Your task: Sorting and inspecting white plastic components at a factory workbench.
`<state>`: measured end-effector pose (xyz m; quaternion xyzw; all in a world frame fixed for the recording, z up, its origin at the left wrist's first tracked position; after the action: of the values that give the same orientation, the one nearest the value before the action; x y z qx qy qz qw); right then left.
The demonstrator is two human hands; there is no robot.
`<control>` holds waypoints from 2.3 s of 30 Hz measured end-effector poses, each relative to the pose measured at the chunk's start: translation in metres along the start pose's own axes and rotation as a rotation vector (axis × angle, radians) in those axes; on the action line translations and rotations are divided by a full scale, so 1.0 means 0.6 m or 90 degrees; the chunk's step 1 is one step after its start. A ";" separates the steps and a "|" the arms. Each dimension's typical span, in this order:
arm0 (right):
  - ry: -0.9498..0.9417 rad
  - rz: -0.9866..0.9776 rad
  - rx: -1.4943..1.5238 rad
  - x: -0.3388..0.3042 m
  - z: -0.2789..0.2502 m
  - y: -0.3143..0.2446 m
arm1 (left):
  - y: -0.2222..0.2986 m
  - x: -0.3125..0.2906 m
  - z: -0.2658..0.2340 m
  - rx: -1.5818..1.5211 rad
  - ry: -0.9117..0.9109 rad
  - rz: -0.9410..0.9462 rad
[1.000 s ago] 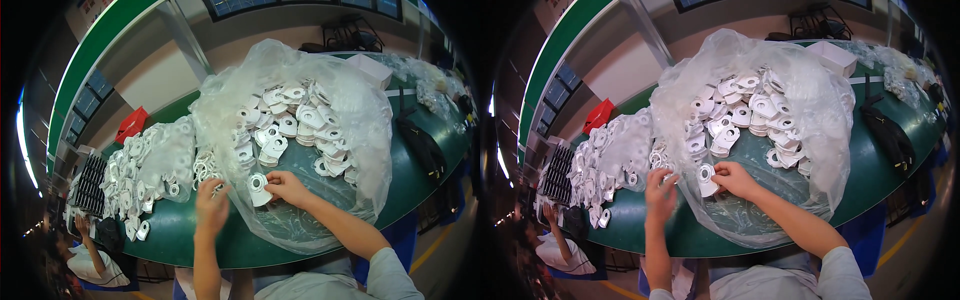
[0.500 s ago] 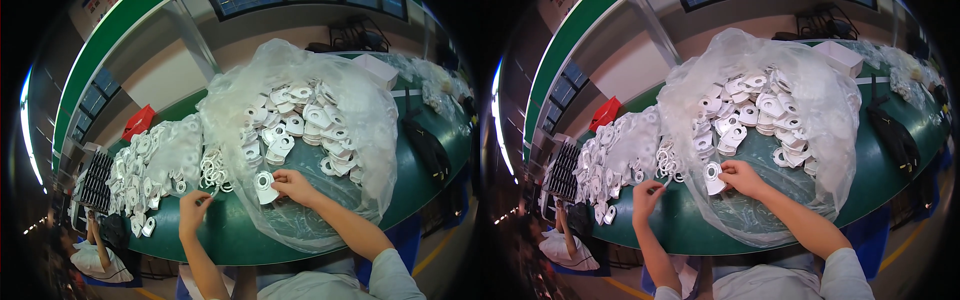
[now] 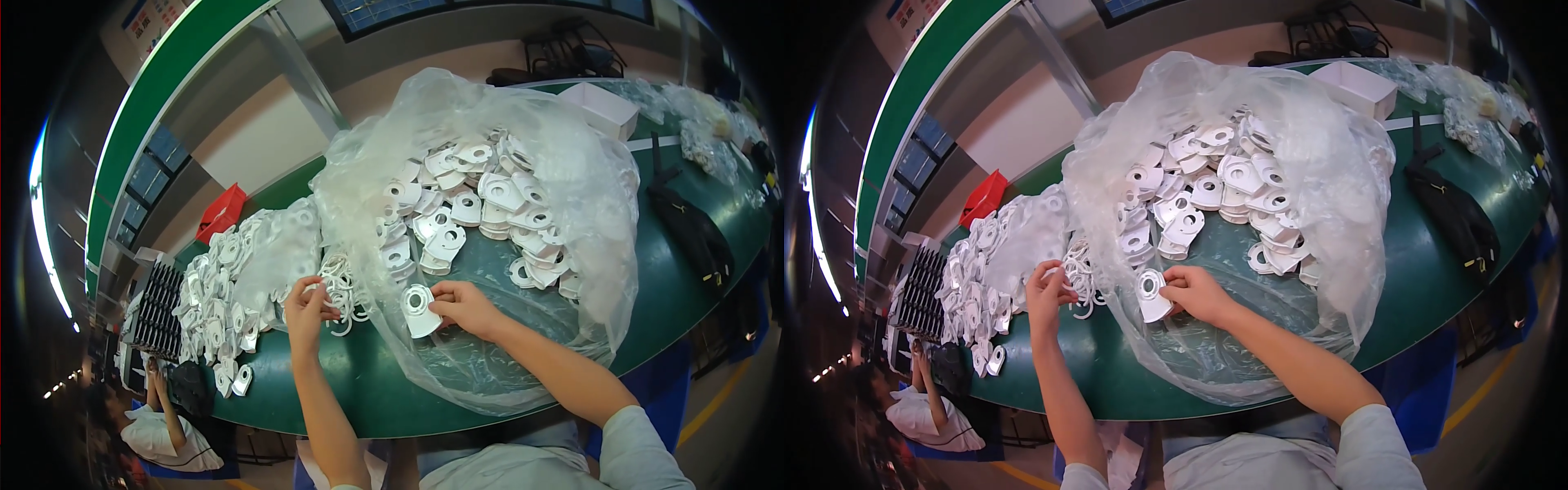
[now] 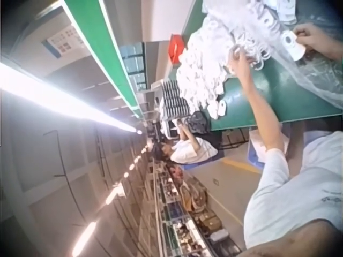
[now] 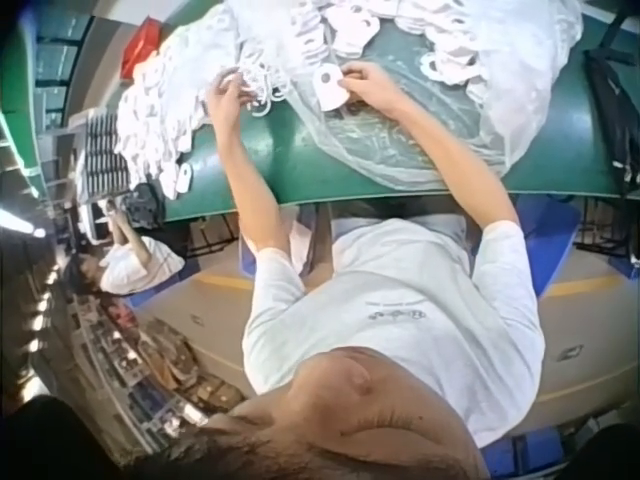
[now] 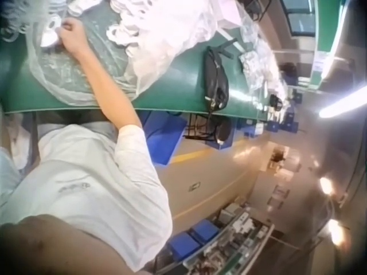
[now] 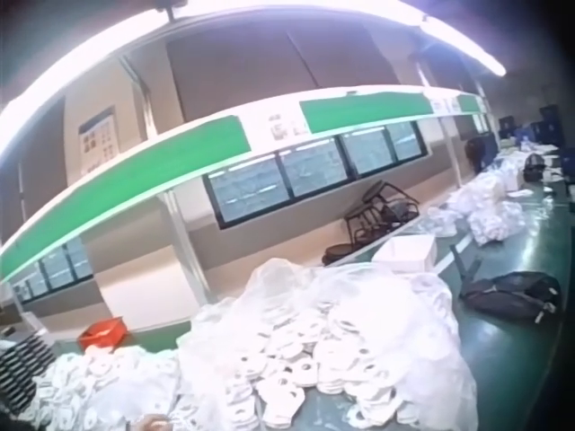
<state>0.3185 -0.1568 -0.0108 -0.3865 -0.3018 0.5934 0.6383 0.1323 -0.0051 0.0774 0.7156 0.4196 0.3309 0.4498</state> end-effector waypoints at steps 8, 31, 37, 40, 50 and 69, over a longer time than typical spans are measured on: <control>0.004 -0.023 0.006 0.004 -0.007 -0.002 | 0.065 -0.027 0.091 0.020 -0.149 0.120; 0.015 -0.022 -0.017 -0.002 -0.004 -0.006 | -0.002 -0.044 0.154 -0.147 -0.120 -0.025; 0.022 -0.039 -0.007 0.000 -0.007 -0.008 | 0.012 -0.054 0.170 -0.109 -0.141 0.002; 0.022 -0.048 -0.008 0.002 -0.009 -0.007 | 0.016 -0.058 0.173 -0.089 -0.134 0.007; 0.025 -0.064 0.010 0.001 -0.010 -0.007 | 0.025 -0.068 0.181 -0.042 -0.114 0.021; 0.061 -0.152 0.018 0.003 -0.020 -0.020 | 0.039 -0.061 0.163 0.255 -0.123 0.151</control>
<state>0.3354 -0.1566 -0.0071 -0.3665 -0.3062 0.4982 0.7237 0.2072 -0.0796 0.0588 0.8632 0.3446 0.2215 0.2950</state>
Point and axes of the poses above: each hand's wrist, its own x-axis towards the middle knuckle, its own z-axis out of the palm, y = z × x, the point moved 10 cm from there along x, towards the middle knuckle, and after that the axes turned 9 degrees about x, right-handed, at the moved point
